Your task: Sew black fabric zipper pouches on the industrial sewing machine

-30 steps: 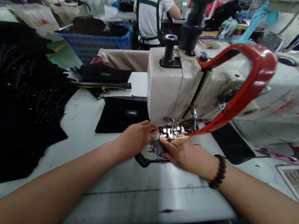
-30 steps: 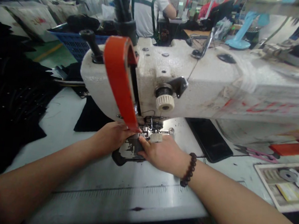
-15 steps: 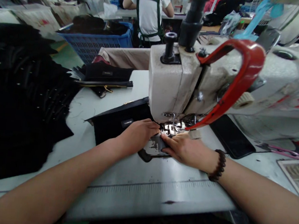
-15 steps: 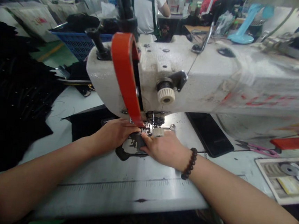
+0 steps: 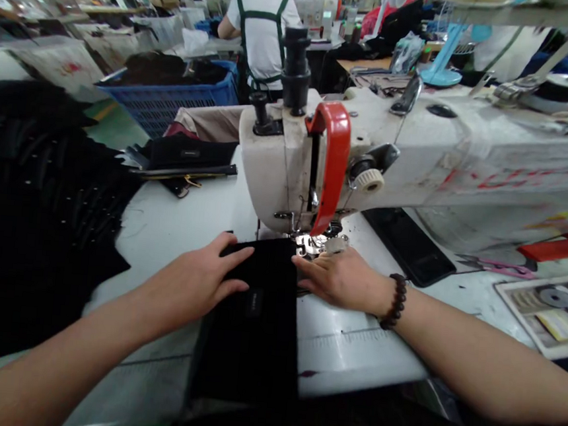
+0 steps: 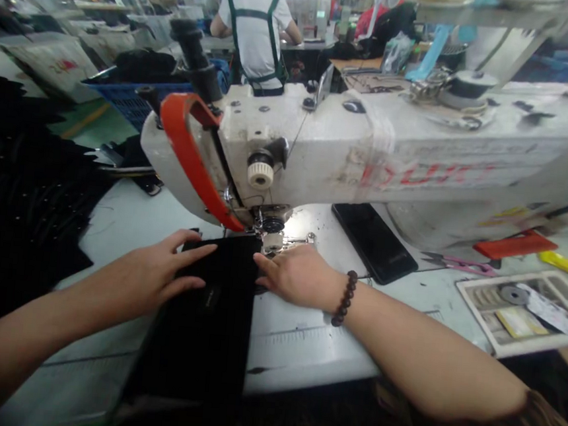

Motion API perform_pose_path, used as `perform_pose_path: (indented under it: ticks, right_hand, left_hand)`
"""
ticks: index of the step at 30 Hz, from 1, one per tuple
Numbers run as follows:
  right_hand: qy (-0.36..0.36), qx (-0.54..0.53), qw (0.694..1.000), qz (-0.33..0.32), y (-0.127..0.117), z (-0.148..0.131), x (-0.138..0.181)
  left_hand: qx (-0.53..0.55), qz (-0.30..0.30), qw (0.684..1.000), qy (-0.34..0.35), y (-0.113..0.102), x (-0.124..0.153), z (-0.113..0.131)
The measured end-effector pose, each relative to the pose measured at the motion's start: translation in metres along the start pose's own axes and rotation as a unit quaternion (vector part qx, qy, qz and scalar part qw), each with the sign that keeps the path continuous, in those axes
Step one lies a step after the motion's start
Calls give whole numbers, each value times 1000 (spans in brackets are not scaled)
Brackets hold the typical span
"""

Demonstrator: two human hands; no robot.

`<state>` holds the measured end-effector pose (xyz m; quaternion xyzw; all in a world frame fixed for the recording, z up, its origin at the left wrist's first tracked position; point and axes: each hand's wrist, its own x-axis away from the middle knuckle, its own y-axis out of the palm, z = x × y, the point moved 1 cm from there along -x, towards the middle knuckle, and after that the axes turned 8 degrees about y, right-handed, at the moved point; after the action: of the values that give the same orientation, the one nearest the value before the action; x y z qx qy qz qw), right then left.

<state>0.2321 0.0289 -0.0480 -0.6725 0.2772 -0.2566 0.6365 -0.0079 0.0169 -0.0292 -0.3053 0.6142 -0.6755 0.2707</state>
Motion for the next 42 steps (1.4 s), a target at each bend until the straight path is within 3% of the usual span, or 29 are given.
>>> perform_pose_path:
  ticks: [3,6,9,11,17,22,26,29,31,33,38,42]
  right_hand:
    - [-24,-5,1000,5,0,1,2]
    - [-37,-14,999,12,2,0,3]
    - [-46,-18,999,16,5,-2,4]
    - [-44,-16,999,13,7,-4,4]
    - [-38,-17,999,15,10,-7,4]
    - [-22,9,1000,5,5,-11,3]
    - [12,32,998,-45,-23,-16,18]
    - [33,6,994,-102,-41,-26,46]
    - [13,-45,993,-110,-40,-37,68]
    - [-11,-79,994,-69,-29,-51,88]
    - [-20,-73,987,140,11,-76,112]
    - [4,-83,971,224,25,-80,113]
  left_hand:
    - [29,-27,999,-4,1,6,25]
    - [-13,5,1000,-5,0,1,35]
    - [-4,43,996,74,4,-6,38]
    - [17,36,994,104,8,-8,40]
    - [56,-2,994,89,20,-10,38]
    - [66,-26,993,93,13,-11,33]
    - [52,-47,992,101,-1,6,60]
    - [47,-16,987,150,-2,28,87]
    - [49,4,986,161,6,41,97]
    - [56,27,986,156,15,50,99]
    - [70,56,984,155,25,53,93]
    - [77,105,979,154,20,51,93]
